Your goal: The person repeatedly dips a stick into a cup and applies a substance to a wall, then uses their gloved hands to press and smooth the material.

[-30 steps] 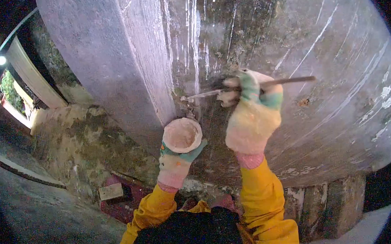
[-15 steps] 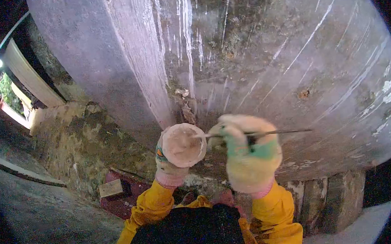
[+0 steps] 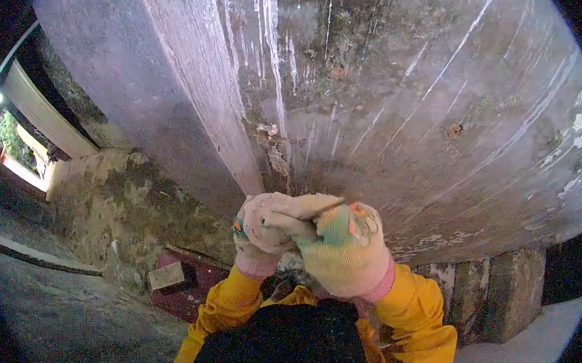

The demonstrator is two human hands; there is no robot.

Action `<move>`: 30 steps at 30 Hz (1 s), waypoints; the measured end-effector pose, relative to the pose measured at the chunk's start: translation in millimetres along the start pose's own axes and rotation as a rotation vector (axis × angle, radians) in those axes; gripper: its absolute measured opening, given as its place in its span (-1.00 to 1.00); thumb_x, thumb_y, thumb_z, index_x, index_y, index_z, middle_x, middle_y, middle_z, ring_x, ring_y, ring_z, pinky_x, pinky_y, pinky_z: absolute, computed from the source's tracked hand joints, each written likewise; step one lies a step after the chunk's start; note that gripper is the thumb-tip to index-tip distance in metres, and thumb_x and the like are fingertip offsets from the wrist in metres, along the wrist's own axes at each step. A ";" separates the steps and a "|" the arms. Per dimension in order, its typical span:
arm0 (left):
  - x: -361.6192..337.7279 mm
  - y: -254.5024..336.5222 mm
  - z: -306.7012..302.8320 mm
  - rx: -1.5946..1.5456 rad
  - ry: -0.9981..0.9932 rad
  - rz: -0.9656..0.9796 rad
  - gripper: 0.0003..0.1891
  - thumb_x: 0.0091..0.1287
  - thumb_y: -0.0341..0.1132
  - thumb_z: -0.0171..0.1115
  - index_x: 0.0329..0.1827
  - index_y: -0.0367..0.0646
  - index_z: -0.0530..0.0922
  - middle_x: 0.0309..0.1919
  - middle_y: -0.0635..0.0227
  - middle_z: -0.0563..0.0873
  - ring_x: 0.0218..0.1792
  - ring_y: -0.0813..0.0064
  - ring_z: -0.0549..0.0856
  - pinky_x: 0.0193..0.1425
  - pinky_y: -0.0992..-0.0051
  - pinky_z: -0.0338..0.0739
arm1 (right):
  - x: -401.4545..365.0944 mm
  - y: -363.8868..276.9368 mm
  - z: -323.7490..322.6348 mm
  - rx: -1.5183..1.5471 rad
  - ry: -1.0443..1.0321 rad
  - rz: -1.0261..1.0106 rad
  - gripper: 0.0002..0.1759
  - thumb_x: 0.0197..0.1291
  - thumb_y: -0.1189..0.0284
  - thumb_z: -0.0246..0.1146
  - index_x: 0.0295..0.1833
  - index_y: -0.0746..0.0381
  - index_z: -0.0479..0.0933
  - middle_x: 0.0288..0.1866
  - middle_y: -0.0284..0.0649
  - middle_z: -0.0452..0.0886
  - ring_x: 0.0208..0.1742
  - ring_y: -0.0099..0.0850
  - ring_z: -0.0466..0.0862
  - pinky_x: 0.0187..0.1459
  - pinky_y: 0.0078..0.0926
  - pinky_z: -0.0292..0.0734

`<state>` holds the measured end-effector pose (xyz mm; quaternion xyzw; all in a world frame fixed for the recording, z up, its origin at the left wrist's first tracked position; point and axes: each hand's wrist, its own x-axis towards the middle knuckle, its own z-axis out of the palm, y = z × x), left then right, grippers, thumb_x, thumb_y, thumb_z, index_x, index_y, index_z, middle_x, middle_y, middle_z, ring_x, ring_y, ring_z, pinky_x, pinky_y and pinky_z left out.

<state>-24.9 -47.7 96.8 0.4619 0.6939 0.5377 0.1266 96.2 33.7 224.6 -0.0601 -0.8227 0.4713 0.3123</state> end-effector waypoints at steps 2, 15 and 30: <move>0.1 19.3 3.2 -0.855 -0.023 -0.042 -0.60 0.34 -0.08 -0.23 -0.01 -0.19 0.40 -0.11 0.21 0.56 -0.07 0.30 0.53 0.08 0.28 0.41 | 5.2 -2.6 -2.6 -0.342 -0.060 -0.129 -0.74 -0.01 0.57 0.19 -0.12 0.23 0.50 -0.25 -0.22 0.58 -0.23 -0.42 0.59 -0.17 -0.53 0.48; -3.9 23.6 -0.8 -1.677 0.013 -0.393 -0.73 0.17 -0.30 0.14 -0.10 -0.19 0.38 -0.24 0.26 0.56 -0.22 0.34 0.58 -0.11 0.42 0.52 | -13.5 5.1 -7.6 -0.114 0.269 0.204 -0.81 0.10 0.65 0.06 -0.14 0.35 0.45 -0.24 -0.14 0.56 -0.34 -0.43 0.58 -0.22 -0.56 0.48; -7.1 23.0 0.9 -1.593 0.001 -0.115 -0.65 0.30 -0.06 -0.10 -0.19 -0.20 0.44 -0.33 0.30 0.58 -0.32 0.45 0.60 -0.17 0.54 0.56 | -50.0 23.8 24.7 0.361 0.651 0.239 -0.81 0.24 0.37 0.01 -0.16 0.28 0.30 -0.41 -0.08 0.56 -0.43 -0.38 0.58 -0.39 -0.48 0.52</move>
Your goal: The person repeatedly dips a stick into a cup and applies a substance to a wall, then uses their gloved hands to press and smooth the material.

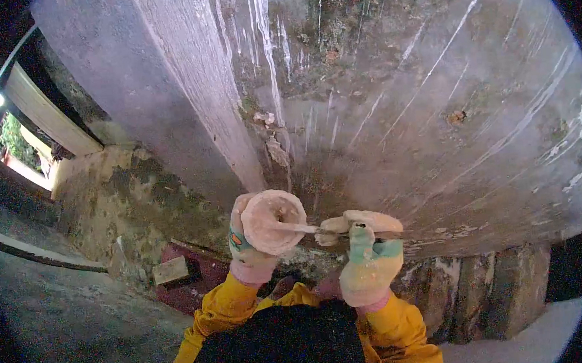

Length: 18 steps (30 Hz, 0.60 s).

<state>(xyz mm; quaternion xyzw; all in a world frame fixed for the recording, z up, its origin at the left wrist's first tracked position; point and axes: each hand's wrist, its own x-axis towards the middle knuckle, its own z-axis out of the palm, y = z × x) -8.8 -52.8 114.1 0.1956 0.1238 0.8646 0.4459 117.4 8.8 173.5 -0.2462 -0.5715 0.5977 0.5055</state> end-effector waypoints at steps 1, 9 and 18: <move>-2.6 -0.2 0.2 0.001 -0.001 0.000 -0.65 0.30 -0.06 -0.10 -0.19 -0.20 0.44 -0.33 0.30 0.58 -0.32 0.45 0.60 -0.17 0.54 0.56 | 0.1 1.1 -3.0 -0.012 0.004 -0.036 -0.80 0.25 0.37 0.00 -0.14 0.28 0.28 -0.40 -0.03 0.56 -0.43 -0.30 0.59 -0.41 -0.42 0.55; -14.2 -11.6 -27.2 1.067 0.283 0.221 -0.71 0.26 -0.02 -0.08 -0.10 0.07 0.41 -0.12 0.29 0.54 -0.13 0.21 0.56 -0.05 0.08 0.51 | 3.4 -5.8 -11.0 -0.073 -0.008 -0.223 -0.75 0.25 0.33 0.00 -0.09 0.28 0.27 -0.42 -0.02 0.56 -0.49 -0.33 0.57 -0.46 -0.47 0.52; 14.2 -18.7 13.3 0.890 0.246 0.372 -0.54 0.08 -0.28 0.28 -0.02 -0.16 0.28 -0.14 0.24 0.53 -0.16 0.38 0.57 -0.09 0.50 0.52 | 38.0 -4.9 -8.9 0.126 0.052 -0.187 -0.76 0.26 0.35 -0.02 -0.09 0.30 0.29 -0.42 -0.07 0.56 -0.50 -0.36 0.57 -0.45 -0.49 0.52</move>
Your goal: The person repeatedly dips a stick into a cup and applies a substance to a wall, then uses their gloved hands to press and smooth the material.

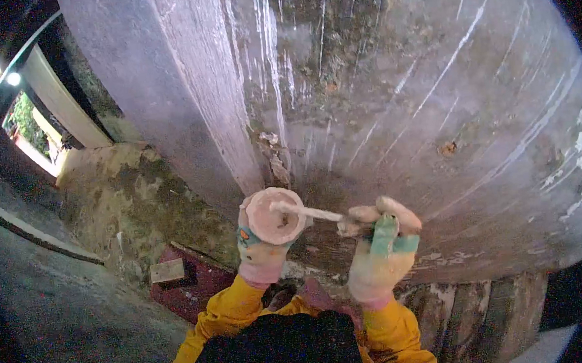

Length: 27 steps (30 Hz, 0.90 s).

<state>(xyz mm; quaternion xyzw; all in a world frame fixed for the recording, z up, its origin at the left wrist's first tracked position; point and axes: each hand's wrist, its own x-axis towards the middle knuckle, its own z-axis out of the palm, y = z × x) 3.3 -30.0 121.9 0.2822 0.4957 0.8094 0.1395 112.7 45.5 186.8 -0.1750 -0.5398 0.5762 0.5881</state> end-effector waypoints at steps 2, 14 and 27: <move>5.3 -8.8 -1.2 0.009 -0.004 -0.088 -0.48 -0.01 -0.31 0.37 -0.04 -0.19 0.29 -0.15 0.25 0.53 -0.16 0.41 0.57 -0.13 0.51 0.51 | 13.1 5.2 10.7 -0.010 0.014 -0.006 -0.79 0.27 0.38 -0.04 -0.09 0.29 0.29 -0.41 -0.07 0.56 -0.50 -0.37 0.57 -0.44 -0.47 0.52; 19.1 -17.4 -4.6 0.648 0.130 0.187 -0.37 -0.08 -0.20 0.43 0.00 -0.25 0.30 -0.13 0.26 0.53 -0.15 0.38 0.56 -0.07 0.50 0.46 | 44.7 28.4 61.6 0.118 0.056 0.198 -0.78 0.25 0.41 0.01 -0.12 0.37 0.33 -0.33 -0.04 0.56 -0.45 -0.38 0.60 -0.40 -0.53 0.57; 27.1 -21.5 -10.4 0.914 0.080 0.170 -0.28 0.02 0.10 0.25 0.18 -0.09 0.26 0.04 0.14 0.35 -0.01 0.28 0.44 -0.03 0.50 0.43 | 55.3 16.9 74.9 0.037 0.163 0.045 -0.84 0.18 0.53 0.07 -0.16 0.38 0.33 -0.37 0.01 0.57 -0.54 -0.37 0.59 -0.51 -0.55 0.55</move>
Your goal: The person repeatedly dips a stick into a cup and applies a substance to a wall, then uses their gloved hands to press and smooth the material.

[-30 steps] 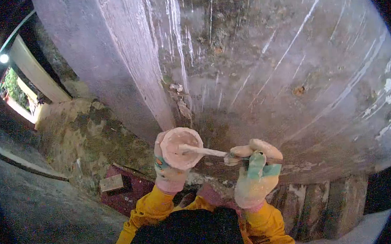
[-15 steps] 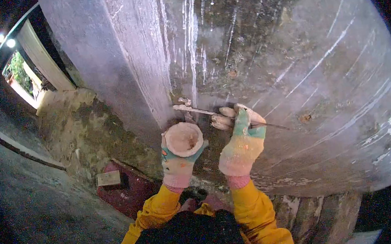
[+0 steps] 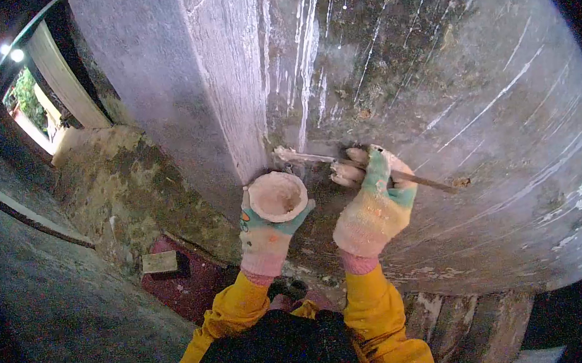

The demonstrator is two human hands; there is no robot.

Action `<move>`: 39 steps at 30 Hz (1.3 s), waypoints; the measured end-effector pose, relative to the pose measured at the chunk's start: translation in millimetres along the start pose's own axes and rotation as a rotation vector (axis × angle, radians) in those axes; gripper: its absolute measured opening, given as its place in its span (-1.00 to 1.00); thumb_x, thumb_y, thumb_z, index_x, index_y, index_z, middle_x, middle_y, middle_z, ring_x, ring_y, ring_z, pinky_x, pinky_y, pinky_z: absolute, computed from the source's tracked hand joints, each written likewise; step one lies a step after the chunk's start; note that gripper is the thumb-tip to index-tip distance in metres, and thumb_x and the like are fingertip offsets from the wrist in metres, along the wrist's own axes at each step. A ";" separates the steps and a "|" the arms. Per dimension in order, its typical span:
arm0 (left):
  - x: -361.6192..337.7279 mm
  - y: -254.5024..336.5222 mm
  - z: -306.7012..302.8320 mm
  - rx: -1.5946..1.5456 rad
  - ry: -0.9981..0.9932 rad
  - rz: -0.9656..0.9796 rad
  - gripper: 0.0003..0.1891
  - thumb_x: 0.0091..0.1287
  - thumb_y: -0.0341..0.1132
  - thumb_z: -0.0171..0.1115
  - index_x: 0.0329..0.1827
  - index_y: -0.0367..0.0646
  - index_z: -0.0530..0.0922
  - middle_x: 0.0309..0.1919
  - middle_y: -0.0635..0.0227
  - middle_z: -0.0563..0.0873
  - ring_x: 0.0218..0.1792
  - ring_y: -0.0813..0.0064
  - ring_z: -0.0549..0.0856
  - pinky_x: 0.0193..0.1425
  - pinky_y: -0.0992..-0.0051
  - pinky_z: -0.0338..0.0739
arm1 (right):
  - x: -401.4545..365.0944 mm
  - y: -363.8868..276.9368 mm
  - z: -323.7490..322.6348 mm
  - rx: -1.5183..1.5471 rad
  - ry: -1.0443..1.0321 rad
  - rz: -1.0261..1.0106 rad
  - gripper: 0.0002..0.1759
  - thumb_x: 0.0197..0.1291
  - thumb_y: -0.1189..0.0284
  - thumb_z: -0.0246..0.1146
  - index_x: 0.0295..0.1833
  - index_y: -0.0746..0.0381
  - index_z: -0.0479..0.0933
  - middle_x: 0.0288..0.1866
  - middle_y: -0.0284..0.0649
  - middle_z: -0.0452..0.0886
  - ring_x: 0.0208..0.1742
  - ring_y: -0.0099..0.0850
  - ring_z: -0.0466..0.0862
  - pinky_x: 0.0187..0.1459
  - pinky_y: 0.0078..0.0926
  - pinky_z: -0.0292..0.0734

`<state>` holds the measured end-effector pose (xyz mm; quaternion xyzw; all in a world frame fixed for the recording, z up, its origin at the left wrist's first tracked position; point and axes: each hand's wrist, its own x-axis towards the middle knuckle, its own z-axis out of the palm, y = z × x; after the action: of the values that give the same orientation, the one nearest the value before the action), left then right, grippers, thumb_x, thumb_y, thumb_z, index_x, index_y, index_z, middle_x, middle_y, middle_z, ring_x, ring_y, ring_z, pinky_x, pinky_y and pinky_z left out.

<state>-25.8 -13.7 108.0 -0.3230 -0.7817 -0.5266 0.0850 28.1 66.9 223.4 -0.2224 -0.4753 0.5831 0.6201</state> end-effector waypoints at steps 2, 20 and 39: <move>0.3 2.5 2.6 0.177 0.004 0.116 -0.28 0.01 0.10 0.26 0.17 -0.09 0.27 0.03 0.15 0.36 -0.04 0.28 0.46 -0.03 0.50 0.44 | 1.2 -4.6 0.9 -0.021 0.005 -0.045 -0.85 0.18 0.53 0.07 -0.17 0.37 0.34 -0.38 -0.01 0.57 -0.55 -0.39 0.59 -0.52 -0.56 0.54; 6.2 12.1 -9.9 0.647 0.032 0.416 -0.61 0.13 -0.17 0.19 0.07 0.32 0.44 0.13 0.17 0.28 0.03 0.08 0.40 0.11 0.34 0.34 | 7.5 -15.6 1.1 -0.180 -0.111 -0.159 -0.86 0.20 0.49 0.05 -0.16 0.31 0.37 -0.44 -0.14 0.57 -0.52 -0.47 0.55 -0.53 -0.62 0.46; 10.9 16.5 -10.3 0.290 -0.056 0.135 -0.62 0.16 -0.14 0.14 0.08 0.39 0.42 0.16 0.09 0.28 0.12 0.02 0.33 0.10 0.26 0.36 | 13.0 -21.9 -5.0 -0.205 -0.213 -0.051 -0.89 0.19 0.49 0.07 -0.22 0.32 0.39 -0.47 -0.16 0.57 -0.58 -0.50 0.53 -0.56 -0.63 0.43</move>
<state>-26.6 -14.3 130.2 -0.3738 -0.8281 -0.3922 0.1438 41.9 75.6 243.7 -0.2094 -0.6009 0.5360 0.5548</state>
